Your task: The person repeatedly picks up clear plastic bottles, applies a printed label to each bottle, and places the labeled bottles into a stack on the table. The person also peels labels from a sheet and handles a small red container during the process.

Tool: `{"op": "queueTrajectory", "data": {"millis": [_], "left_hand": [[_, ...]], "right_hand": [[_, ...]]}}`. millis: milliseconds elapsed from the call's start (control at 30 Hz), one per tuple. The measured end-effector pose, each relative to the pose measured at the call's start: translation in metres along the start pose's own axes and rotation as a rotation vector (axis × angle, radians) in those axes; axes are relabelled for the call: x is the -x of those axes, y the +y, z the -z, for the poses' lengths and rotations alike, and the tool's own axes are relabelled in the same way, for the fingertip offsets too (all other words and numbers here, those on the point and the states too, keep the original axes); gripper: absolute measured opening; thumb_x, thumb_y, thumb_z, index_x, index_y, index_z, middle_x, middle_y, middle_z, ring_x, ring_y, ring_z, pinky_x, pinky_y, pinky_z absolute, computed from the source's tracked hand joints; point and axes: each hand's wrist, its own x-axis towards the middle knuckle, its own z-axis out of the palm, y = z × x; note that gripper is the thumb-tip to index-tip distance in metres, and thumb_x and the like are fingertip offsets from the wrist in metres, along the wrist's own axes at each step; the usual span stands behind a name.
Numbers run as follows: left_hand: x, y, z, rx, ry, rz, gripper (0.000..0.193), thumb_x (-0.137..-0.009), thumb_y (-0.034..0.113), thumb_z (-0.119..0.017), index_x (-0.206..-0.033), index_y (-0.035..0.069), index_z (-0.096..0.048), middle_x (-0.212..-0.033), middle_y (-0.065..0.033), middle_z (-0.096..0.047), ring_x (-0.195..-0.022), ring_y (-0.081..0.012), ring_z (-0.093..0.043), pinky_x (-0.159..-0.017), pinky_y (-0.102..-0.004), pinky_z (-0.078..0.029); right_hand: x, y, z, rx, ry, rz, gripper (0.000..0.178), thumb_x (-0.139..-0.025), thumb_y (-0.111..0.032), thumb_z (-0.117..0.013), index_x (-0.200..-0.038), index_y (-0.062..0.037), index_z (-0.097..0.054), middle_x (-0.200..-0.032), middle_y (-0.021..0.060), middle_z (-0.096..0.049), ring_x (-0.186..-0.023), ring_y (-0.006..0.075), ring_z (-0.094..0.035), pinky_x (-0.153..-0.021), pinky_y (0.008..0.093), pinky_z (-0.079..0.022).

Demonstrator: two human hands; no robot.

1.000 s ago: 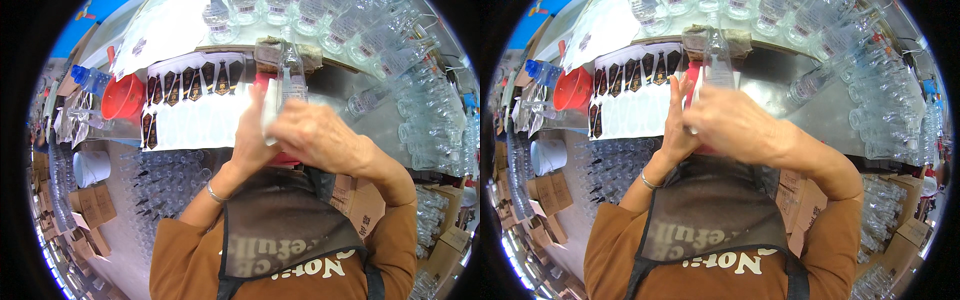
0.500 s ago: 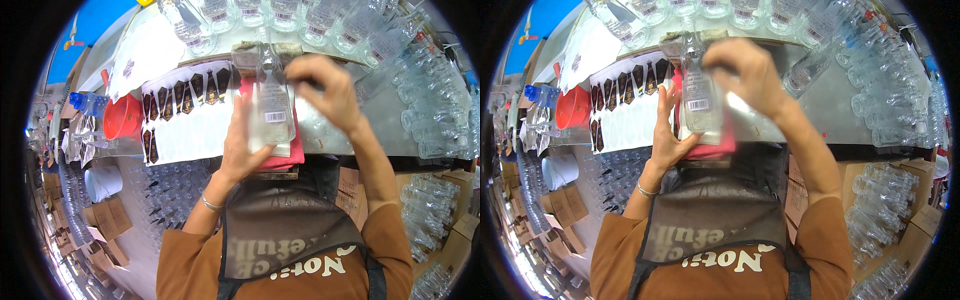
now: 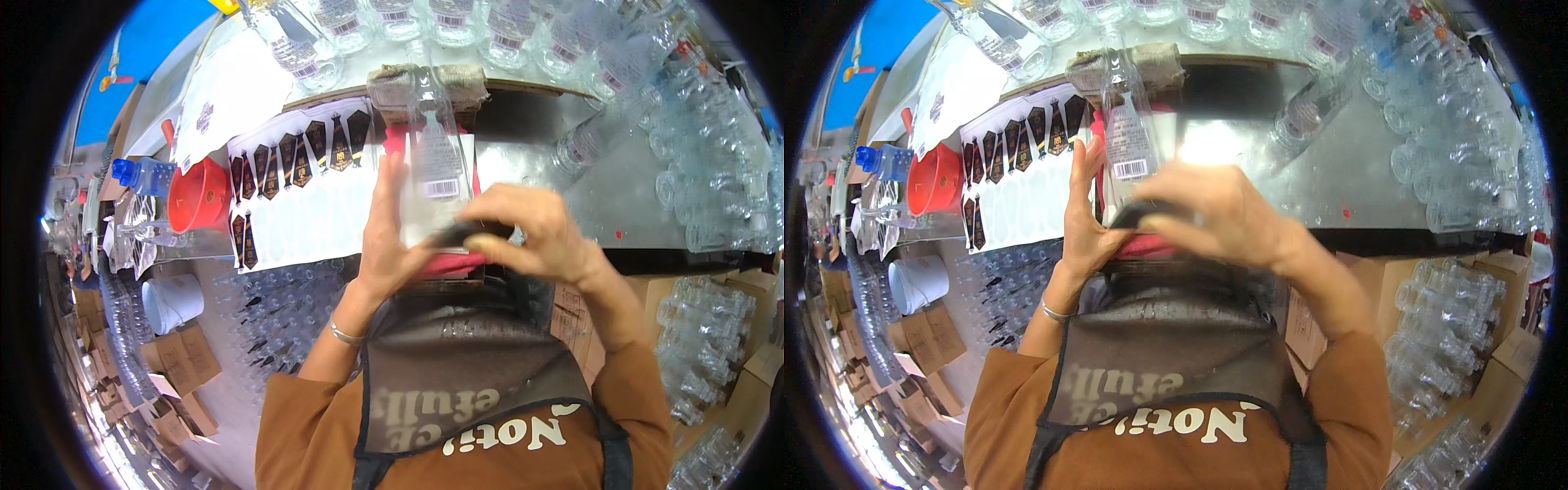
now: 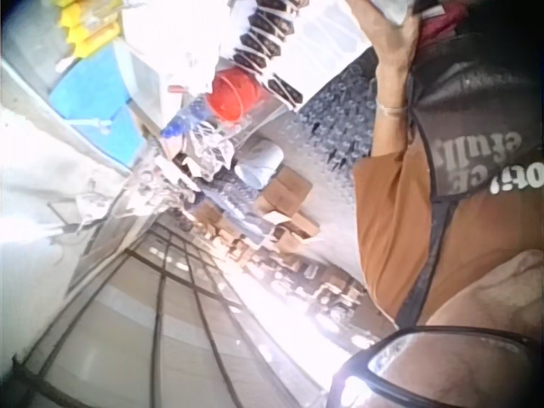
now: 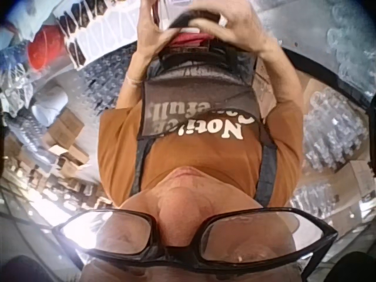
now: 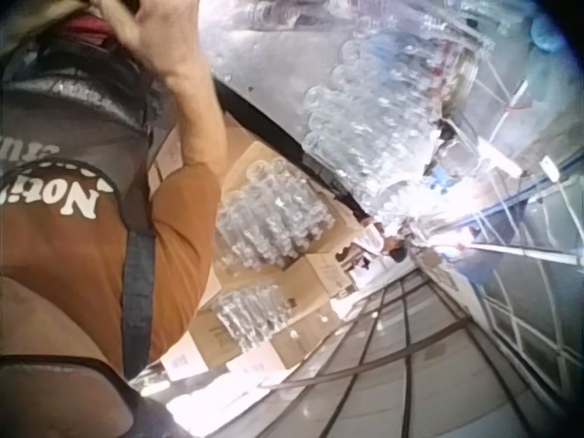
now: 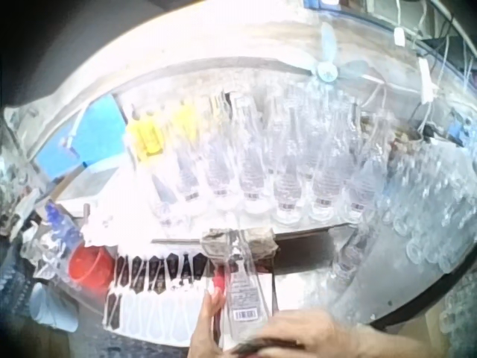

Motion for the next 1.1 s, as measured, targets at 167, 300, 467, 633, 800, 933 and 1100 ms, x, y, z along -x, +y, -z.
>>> {"op": "queueTrajectory", "data": {"millis": [167,300,467,633,800,933,1100], "left_hand": [[-0.002,0.011,0.000,-0.150,0.003,-0.042,0.120,-0.072,0.006,-0.086,-0.160,-0.002,-0.005,-0.160,-0.0260,-0.031,-0.145,-0.0359,-0.039,-0.120,-0.0451,-0.031],[0.007,0.009,0.005,-0.114,0.003,-0.027,0.114,-0.070,0.010,-0.087,-0.157,-0.007,-0.016,-0.159,-0.0262,-0.032,-0.148,-0.0373,-0.033,-0.120,-0.0428,-0.030],[0.014,0.010,0.012,-0.104,-0.033,-0.002,0.111,-0.076,0.011,-0.080,-0.161,-0.002,-0.009,-0.161,-0.0256,-0.030,-0.149,-0.0367,-0.033,-0.122,-0.0458,-0.025],[-0.003,0.004,0.027,0.368,0.109,0.170,0.083,-0.088,0.002,-0.059,-0.160,0.001,-0.017,-0.160,-0.0225,-0.034,-0.149,-0.0331,-0.034,-0.122,-0.0463,-0.025],[-0.060,0.010,0.020,0.550,0.087,0.358,0.056,-0.102,0.016,-0.059,-0.150,-0.004,-0.036,-0.143,-0.0209,-0.054,-0.131,-0.0255,-0.054,-0.110,-0.0354,-0.042],[-0.085,0.001,-0.001,0.421,0.063,0.450,0.070,-0.094,0.024,-0.073,-0.146,-0.008,-0.039,-0.140,-0.0251,-0.055,-0.130,-0.0267,-0.054,-0.108,-0.0354,-0.044],[-0.058,0.045,-0.015,0.390,0.108,0.217,0.078,-0.086,0.007,-0.076,-0.151,-0.003,-0.034,-0.136,-0.0208,-0.056,-0.124,-0.0274,-0.058,-0.104,-0.0377,-0.047]], "right_hand": [[-0.074,0.027,0.010,0.478,0.173,0.115,0.017,-0.083,-0.008,-0.070,-0.099,-0.0053,-0.069,-0.087,0.0114,-0.066,-0.079,0.0308,-0.067,-0.073,0.0381,-0.056],[-0.068,-0.016,-0.014,0.426,-0.249,0.214,0.006,-0.082,-0.011,-0.066,-0.086,-0.0076,-0.068,-0.086,0.0126,-0.067,-0.081,0.0291,-0.069,-0.073,0.0409,-0.058],[-0.094,0.014,0.008,0.643,0.028,0.091,0.007,-0.081,-0.011,-0.067,-0.083,-0.0048,-0.067,-0.082,0.0120,-0.065,-0.083,0.0310,-0.068,-0.069,0.0424,-0.057],[-0.048,-0.017,-0.002,0.190,-0.308,0.218,0.009,-0.077,-0.010,-0.069,-0.081,-0.0038,-0.064,-0.079,0.0108,-0.064,-0.081,0.0292,-0.069,-0.068,0.0405,-0.057],[-0.077,0.038,0.035,0.325,0.422,-0.069,0.027,-0.094,-0.009,-0.064,-0.121,-0.0036,-0.068,-0.102,0.0128,-0.073,-0.088,0.0193,-0.071,-0.080,0.0310,-0.057],[-0.060,0.029,0.040,-0.365,0.413,-0.290,0.025,-0.097,-0.012,-0.058,-0.116,-0.0023,-0.071,-0.098,0.0090,-0.074,-0.091,0.0159,-0.069,-0.084,0.0270,-0.053],[-0.052,0.026,0.051,-0.369,0.280,-0.396,0.046,-0.094,-0.030,-0.072,-0.124,0.0042,-0.064,-0.105,0.0118,-0.073,-0.094,0.0150,-0.069,-0.080,0.0290,-0.056]]}}
